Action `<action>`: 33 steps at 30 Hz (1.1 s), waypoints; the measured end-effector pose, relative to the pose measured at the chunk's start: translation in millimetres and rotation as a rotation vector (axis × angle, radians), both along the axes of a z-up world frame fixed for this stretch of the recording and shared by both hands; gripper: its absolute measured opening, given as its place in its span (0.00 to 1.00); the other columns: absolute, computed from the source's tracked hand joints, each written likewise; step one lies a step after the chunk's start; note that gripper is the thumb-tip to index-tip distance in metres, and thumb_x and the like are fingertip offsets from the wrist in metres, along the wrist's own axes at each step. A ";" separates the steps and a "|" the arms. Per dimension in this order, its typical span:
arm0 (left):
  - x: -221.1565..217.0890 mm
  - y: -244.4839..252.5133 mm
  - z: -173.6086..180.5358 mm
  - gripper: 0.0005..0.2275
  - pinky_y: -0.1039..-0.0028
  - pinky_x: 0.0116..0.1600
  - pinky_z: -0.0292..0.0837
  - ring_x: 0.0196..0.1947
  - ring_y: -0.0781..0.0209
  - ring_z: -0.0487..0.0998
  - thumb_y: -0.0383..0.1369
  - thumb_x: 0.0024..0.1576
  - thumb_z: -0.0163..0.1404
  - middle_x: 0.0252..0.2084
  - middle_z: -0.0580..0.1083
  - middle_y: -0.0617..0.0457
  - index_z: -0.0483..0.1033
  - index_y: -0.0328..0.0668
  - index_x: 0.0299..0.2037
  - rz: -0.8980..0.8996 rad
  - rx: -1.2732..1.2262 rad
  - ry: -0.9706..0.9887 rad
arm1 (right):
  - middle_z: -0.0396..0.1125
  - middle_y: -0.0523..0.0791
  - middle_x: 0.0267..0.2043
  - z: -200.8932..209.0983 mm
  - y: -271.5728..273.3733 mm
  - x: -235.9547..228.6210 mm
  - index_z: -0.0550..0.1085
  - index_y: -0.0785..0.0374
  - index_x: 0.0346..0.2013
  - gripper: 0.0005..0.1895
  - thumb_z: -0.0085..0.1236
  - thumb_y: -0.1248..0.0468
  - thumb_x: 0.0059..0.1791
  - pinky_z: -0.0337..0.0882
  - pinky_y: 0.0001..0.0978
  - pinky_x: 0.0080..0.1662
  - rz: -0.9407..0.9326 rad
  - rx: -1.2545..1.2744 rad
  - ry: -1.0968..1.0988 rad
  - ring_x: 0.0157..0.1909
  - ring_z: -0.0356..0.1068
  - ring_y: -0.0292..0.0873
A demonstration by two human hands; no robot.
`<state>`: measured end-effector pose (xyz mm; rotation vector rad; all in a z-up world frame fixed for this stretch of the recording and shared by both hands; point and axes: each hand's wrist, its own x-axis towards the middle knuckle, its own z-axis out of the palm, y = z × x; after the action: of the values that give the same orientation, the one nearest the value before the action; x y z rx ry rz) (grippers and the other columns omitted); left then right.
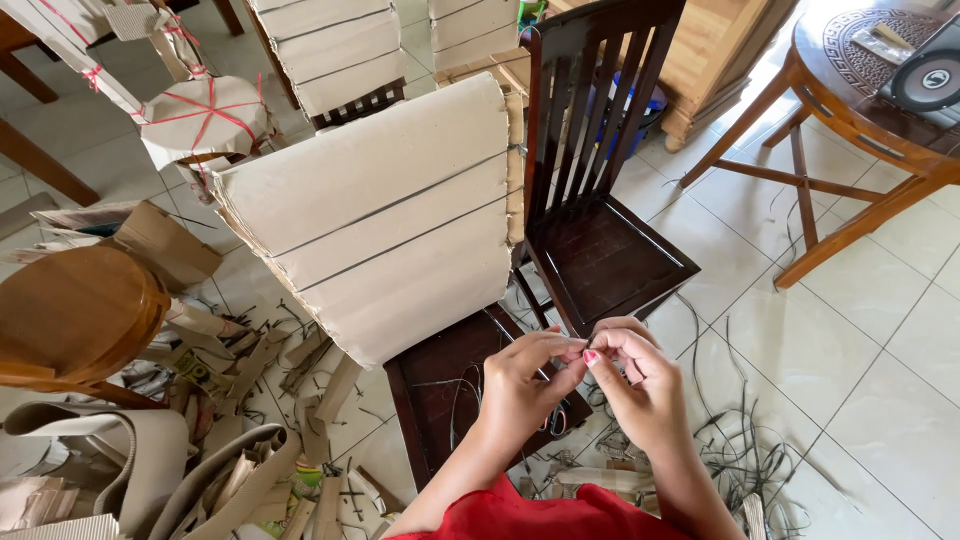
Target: Untangling, gathering, and cutting thin black strings from a large pile on the floor for packaging.
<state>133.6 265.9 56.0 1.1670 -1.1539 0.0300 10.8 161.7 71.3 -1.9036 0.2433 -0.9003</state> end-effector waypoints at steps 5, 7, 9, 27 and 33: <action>4.7 4.4 -6.2 0.09 0.73 0.56 0.82 0.44 0.62 0.83 0.27 0.55 0.61 0.41 0.80 0.50 0.79 0.39 0.45 -0.316 0.096 0.362 | 0.66 0.48 0.44 -8.5 -13.9 -14.6 0.74 0.70 0.37 0.06 0.53 0.68 0.53 0.72 0.25 0.40 0.123 0.187 0.107 0.38 0.66 0.37; 5.3 5.9 -7.1 0.11 0.74 0.58 0.82 0.45 0.63 0.82 0.22 0.56 0.60 0.44 0.79 0.49 0.77 0.35 0.48 -0.481 0.107 0.494 | 0.66 0.47 0.44 -9.4 -14.2 -17.3 0.75 0.71 0.38 0.06 0.53 0.68 0.53 0.72 0.26 0.41 0.184 0.300 0.086 0.40 0.66 0.39; 6.5 5.8 -4.9 0.18 0.72 0.55 0.82 0.50 0.68 0.75 0.25 0.59 0.58 0.50 0.72 0.52 0.70 0.41 0.59 -0.627 0.087 0.613 | 0.66 0.50 0.48 -11.5 -14.8 -18.3 0.74 0.73 0.44 0.09 0.54 0.70 0.53 0.75 0.39 0.53 0.242 0.441 -0.005 0.50 0.71 0.47; 5.8 4.7 -17.7 0.05 0.81 0.42 0.70 0.36 0.71 0.70 0.26 0.57 0.60 0.36 0.74 0.58 0.78 0.42 0.41 -0.541 0.158 0.554 | 0.60 0.46 0.41 12.1 10.5 -16.4 0.71 0.66 0.34 0.06 0.50 0.66 0.52 0.70 0.29 0.45 -0.099 -0.281 0.041 0.44 0.63 0.42; 7.4 6.9 -14.1 0.04 0.76 0.47 0.75 0.39 0.65 0.76 0.29 0.57 0.60 0.35 0.74 0.56 0.77 0.44 0.38 -0.529 0.052 0.484 | 0.62 0.49 0.43 15.1 17.7 -20.7 0.72 0.65 0.34 0.10 0.50 0.61 0.54 0.68 0.35 0.53 -0.182 -0.382 0.053 0.48 0.65 0.44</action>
<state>141.0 272.8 41.8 0.8175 -0.9942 -0.6563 -9.9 179.4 86.5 -2.2873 0.2967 -1.0780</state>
